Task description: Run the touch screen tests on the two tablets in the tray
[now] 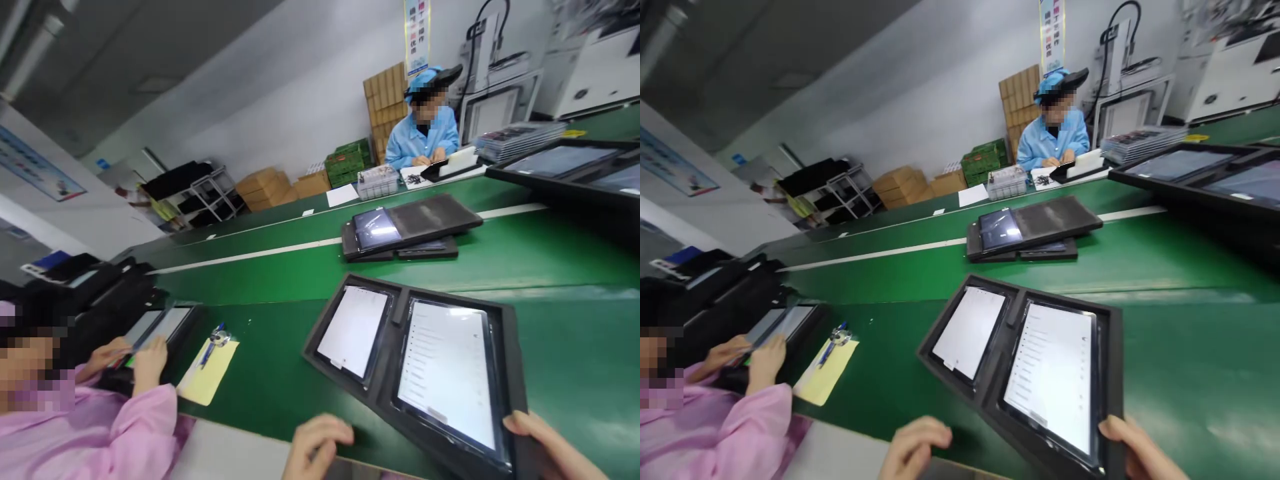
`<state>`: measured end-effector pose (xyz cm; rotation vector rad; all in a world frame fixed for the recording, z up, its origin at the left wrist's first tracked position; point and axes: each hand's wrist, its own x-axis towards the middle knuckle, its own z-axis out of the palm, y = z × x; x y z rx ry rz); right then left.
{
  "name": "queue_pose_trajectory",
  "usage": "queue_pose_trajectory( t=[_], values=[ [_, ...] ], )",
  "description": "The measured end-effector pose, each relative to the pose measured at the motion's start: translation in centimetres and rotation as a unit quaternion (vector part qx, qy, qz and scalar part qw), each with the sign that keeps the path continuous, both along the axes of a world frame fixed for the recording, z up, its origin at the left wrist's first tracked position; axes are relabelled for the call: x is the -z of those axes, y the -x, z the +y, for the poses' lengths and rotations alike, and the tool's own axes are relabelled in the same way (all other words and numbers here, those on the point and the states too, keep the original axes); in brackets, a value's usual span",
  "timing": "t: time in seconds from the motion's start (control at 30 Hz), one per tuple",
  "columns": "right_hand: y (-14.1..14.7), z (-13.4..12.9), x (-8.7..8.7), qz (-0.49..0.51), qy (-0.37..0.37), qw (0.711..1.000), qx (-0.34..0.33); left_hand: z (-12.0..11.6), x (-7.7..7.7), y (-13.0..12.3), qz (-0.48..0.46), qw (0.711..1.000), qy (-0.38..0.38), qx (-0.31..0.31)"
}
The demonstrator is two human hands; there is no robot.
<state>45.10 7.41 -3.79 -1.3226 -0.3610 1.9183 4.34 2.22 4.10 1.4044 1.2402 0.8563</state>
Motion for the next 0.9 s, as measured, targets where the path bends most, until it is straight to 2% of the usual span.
queue_pose_trajectory(
  t=[0.07,0.13,0.23,0.33,0.43,0.5,0.57,0.63,0.7,0.77,0.83,0.9],
  values=[
    [-3.8,0.4,0.1,-0.110,-0.020,0.993,-0.030,2.0,-1.0,0.2,0.124,0.987,-0.085,-0.051],
    [-6.4,1.9,0.0,-0.263,-0.094,0.960,-0.028,5.0,-1.4,-0.4,0.199,0.971,-0.106,-0.076],
    [-8.1,5.0,-0.6,-0.470,-0.233,0.851,-0.018,10.3,-1.1,-2.7,0.249,0.964,-0.060,-0.075],
    [-9.1,6.7,-1.1,-0.550,-0.299,0.772,-0.110,13.8,-0.5,-5.0,0.278,0.955,-0.031,-0.098],
    [-10.1,6.2,-0.9,-0.647,-0.309,0.676,-0.169,13.6,0.1,-5.5,0.306,0.946,-0.006,-0.105],
    [-9.9,5.4,-0.8,-0.718,-0.342,0.589,-0.144,12.6,0.4,-5.3,0.350,0.931,0.007,-0.105],
    [-8.3,4.8,-1.0,-0.743,-0.427,0.504,-0.110,12.2,0.6,-5.4,0.417,0.903,-0.034,-0.093],
    [-5.6,4.8,-1.7,-0.700,-0.537,0.448,-0.146,12.9,0.6,-5.9,0.480,0.868,-0.111,-0.062],
    [-2.9,5.3,-2.5,-0.625,-0.624,0.416,-0.219,14.2,0.5,-6.7,0.516,0.841,-0.162,-0.024],
    [-1.4,5.9,-3.0,-0.585,-0.648,0.410,-0.263,15.5,0.1,-7.3,0.530,0.828,-0.181,0.001],
    [-1.8,6.4,-3.1,-0.582,-0.630,0.435,-0.272,16.1,-0.2,-7.4,0.522,0.830,-0.198,0.018],
    [-3.9,6.5,-3.0,-0.575,-0.610,0.478,-0.261,15.7,-0.4,-7.0,0.490,0.845,-0.210,0.044]
  ],
)
